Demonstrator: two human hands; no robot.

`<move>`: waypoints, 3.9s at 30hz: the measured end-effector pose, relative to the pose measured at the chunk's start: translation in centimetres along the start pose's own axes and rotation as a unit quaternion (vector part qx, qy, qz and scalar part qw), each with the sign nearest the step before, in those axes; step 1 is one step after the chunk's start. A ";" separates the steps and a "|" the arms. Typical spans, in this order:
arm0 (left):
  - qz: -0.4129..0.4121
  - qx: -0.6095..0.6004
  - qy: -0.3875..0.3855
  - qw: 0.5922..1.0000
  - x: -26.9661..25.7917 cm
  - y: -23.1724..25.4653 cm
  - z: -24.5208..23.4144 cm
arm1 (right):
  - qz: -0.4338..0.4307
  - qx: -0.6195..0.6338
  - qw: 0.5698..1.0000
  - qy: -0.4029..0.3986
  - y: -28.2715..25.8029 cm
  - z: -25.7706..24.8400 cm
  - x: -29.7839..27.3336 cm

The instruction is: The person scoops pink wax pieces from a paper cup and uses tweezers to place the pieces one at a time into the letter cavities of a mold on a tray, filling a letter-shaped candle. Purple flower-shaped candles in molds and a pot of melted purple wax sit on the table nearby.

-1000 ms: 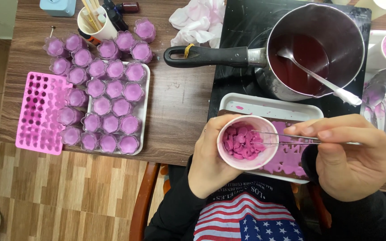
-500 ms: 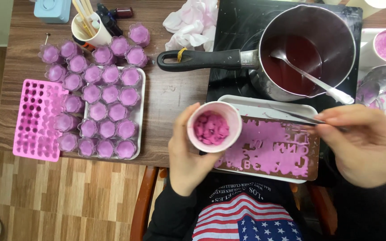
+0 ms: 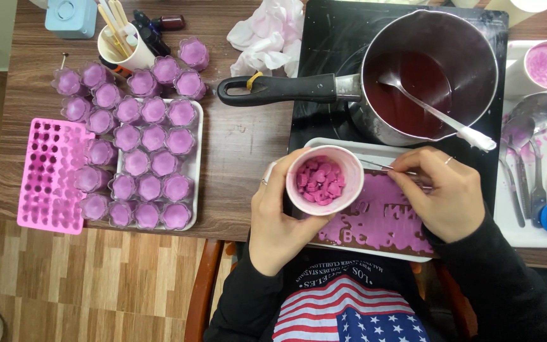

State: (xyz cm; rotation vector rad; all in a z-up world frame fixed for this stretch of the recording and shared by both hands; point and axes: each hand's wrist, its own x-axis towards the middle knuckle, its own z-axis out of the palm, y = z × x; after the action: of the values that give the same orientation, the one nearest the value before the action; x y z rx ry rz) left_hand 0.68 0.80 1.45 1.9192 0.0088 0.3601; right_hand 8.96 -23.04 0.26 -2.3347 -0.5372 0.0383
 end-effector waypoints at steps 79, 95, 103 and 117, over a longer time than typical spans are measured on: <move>0.000 0.126 0.064 0.990 1.8 0.3 -5.9 | -0.289 -0.036 0.937 -0.190 -9.2 0.4 6.3; 0.134 0.071 -0.157 0.976 1.1 7.6 2.5 | -0.111 0.055 0.990 -0.068 -3.9 -7.5 -1.3; 0.120 0.054 -0.242 0.961 0.9 8.5 8.7 | -0.085 0.072 0.994 -0.006 1.0 -9.6 -4.6; 0.120 0.013 -0.294 0.948 2.2 8.3 18.7 | 0.003 -0.020 0.989 0.144 8.7 -12.3 -4.3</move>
State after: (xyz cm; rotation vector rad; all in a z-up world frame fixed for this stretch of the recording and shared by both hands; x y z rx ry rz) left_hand 6.12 -18.91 3.47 1.9923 -0.6212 -0.0658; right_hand 10.43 -38.41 2.99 -2.3273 -0.3883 -0.3042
